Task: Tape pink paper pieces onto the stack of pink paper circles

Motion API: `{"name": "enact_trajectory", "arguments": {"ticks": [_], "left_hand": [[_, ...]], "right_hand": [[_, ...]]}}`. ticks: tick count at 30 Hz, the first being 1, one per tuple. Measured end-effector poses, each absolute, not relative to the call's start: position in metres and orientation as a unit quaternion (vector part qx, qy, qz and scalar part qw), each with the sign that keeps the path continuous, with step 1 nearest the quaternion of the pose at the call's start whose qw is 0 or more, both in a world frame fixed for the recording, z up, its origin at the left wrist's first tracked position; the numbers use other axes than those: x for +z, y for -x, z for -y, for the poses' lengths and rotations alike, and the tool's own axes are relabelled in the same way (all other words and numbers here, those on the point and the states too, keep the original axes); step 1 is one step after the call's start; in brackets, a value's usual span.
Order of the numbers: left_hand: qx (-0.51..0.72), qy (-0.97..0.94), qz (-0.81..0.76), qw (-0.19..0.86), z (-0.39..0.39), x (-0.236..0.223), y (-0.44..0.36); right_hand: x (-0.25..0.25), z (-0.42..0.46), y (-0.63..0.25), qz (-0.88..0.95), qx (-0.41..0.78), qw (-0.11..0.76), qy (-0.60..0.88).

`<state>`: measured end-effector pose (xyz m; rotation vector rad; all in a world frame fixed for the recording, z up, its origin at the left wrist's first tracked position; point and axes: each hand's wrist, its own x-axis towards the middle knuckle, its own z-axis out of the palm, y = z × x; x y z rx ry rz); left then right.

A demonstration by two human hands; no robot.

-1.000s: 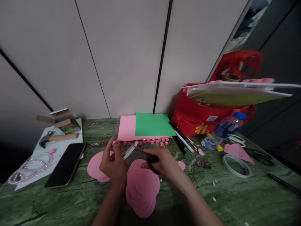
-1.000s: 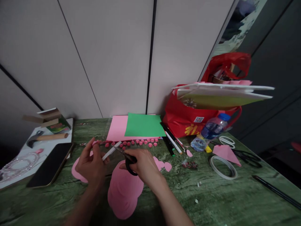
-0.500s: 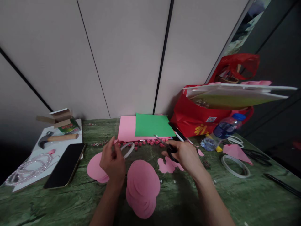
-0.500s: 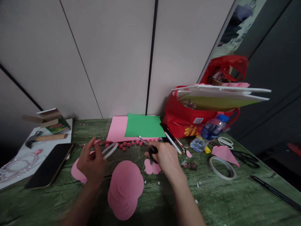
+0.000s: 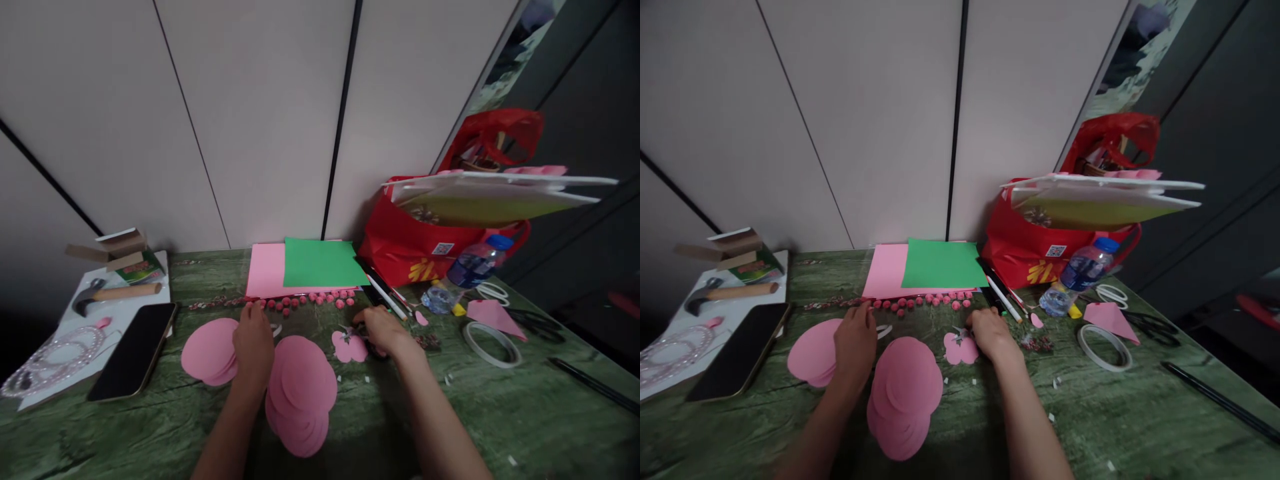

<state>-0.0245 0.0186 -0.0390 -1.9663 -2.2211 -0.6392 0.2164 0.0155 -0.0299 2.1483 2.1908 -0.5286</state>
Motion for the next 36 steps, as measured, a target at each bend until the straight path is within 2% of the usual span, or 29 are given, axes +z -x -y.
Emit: {"name": "enact_trajectory", "arguments": {"ticks": [4, 11, 36], "left_hand": [[-0.145, 0.657, 0.739, 0.039, -0.019, -0.041, 0.025], [-0.131, 0.654, 0.745, 0.03, -0.019, -0.038, 0.025], [-0.172, 0.655, 0.735, 0.003, -0.019, -0.035, 0.022]], "right_hand": [[-0.033, -0.019, -0.218, -0.713, -0.183, -0.021, -0.677], [-0.045, -0.024, -0.214, -0.735, -0.234, -0.059, -0.634], [-0.042, -0.023, -0.208, -0.731, -0.21, -0.047, -0.648]]}}
